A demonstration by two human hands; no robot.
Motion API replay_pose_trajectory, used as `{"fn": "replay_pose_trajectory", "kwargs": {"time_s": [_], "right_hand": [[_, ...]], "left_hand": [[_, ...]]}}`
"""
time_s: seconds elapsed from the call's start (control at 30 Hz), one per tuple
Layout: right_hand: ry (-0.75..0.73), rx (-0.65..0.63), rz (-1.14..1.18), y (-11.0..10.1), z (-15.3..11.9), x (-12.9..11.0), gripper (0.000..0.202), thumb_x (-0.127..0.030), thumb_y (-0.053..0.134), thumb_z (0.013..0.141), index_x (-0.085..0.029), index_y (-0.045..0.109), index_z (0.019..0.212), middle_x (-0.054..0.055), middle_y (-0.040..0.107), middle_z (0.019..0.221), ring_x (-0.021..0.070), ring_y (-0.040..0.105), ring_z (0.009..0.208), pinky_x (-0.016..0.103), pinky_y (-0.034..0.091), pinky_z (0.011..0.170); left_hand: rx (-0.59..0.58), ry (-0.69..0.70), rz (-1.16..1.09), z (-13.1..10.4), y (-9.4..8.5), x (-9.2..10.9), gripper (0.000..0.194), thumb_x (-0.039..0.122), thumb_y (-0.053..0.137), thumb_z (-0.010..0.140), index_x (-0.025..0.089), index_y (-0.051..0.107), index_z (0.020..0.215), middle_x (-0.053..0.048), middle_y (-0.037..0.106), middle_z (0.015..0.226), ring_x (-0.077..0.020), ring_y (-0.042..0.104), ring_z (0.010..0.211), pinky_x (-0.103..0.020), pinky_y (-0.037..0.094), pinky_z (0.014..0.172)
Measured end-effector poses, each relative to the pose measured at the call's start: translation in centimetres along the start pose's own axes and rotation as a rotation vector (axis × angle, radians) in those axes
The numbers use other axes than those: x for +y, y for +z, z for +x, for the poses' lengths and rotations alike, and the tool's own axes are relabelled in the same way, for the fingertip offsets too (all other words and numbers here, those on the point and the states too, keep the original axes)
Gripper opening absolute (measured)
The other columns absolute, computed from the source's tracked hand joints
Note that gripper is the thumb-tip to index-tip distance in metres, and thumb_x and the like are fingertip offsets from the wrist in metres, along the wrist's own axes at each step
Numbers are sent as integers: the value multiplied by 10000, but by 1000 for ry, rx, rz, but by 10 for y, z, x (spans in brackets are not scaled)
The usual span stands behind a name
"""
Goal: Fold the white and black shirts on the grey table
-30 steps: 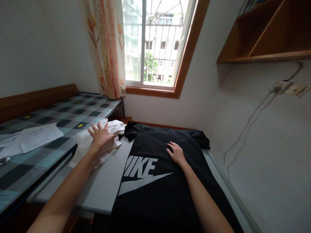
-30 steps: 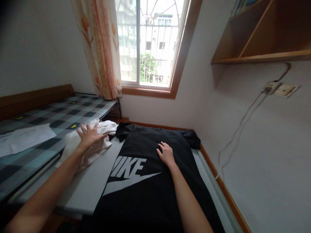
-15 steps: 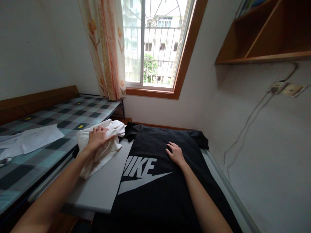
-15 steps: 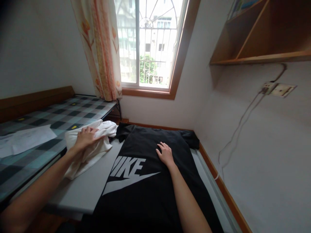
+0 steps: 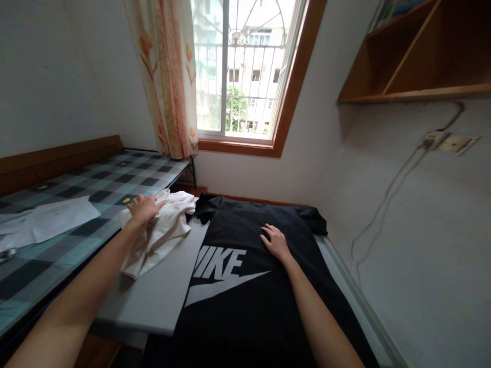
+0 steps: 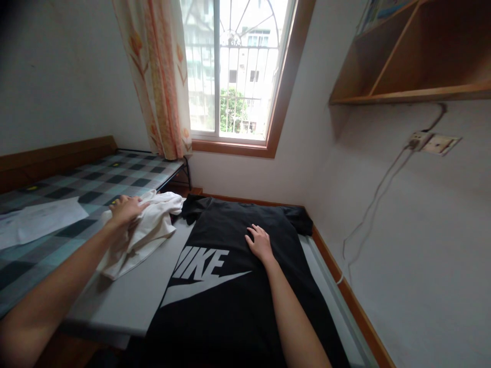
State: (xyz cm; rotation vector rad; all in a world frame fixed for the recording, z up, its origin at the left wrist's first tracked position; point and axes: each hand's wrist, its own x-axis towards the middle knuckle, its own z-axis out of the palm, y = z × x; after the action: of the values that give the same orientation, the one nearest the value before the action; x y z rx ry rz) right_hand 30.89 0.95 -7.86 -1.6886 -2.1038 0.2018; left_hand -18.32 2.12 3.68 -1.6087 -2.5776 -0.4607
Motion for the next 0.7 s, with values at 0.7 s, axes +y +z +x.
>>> {"fn": "replay_pose_trajectory", "kwargs": {"time_s": [0.7], "right_hand": [[1,34,52,-1,0,-2,362,-356,525,880,-223,647,1194,94,544,1372,254,443,1303,447,329,1080]], "left_hand": [[496,287,-1314,43,-164,74,342,348,497,946,8,536,943,39,490,759,-97,520,818,-401,403,949]]}}
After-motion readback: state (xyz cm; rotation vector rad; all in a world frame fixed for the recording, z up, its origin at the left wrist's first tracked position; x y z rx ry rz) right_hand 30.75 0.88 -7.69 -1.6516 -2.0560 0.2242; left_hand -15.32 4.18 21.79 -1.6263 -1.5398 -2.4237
